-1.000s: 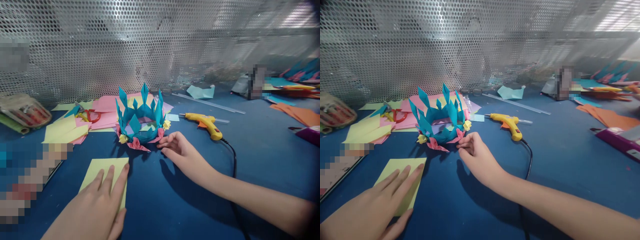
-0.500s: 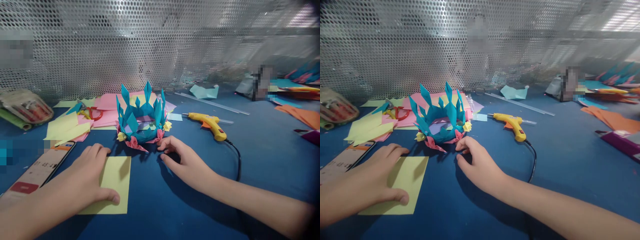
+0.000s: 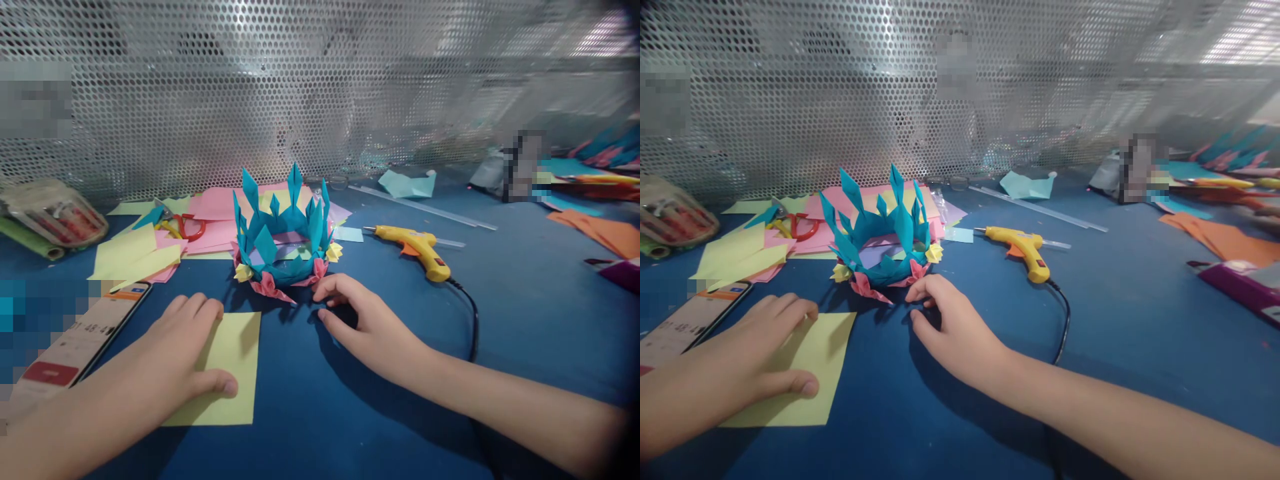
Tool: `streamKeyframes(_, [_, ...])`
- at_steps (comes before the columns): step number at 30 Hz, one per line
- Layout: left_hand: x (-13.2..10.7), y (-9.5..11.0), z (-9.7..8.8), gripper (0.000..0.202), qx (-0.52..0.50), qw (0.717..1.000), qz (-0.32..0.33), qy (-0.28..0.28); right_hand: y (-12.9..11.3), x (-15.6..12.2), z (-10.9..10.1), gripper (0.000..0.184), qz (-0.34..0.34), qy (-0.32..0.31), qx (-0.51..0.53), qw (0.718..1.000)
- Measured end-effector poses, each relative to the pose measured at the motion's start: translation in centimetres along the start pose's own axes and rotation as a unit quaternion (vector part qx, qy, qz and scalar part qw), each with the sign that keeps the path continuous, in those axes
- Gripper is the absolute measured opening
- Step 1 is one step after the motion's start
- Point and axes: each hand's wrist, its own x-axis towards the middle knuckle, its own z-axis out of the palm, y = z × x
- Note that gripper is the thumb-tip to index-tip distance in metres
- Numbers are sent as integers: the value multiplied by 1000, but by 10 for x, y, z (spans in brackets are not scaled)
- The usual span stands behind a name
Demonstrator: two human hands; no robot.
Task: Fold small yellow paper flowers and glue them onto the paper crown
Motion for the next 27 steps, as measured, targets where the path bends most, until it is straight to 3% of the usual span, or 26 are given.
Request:
streamKeyframes(3, [1, -1, 1, 29, 4, 1000, 20, 2, -1, -1, 0, 16, -4, -1, -5, 1000])
streamKeyframes(10, [-1, -1, 4, 25, -4, 1000, 27, 9, -3, -1, -2, 16, -10, -6, -14, 1000])
streamKeyframes(16, [4, 0, 2, 36, -2, 1000, 7, 13, -2, -2, -2, 17, -13, -9, -19, 1000])
streamKeyframes(20, [2, 0, 2, 62, 1, 999, -17, 28, -1, -2, -3, 17, -14, -11, -18, 1000])
streamKeyframes(24, [0, 3, 3, 71, -2, 1000, -6, 16, 0, -2, -3, 18, -17, -14, -18, 1000])
streamKeyframes(27, [1, 4, 6, 75, 18, 998, 10, 56, 1, -2, -2, 18, -16, -15, -19, 1000])
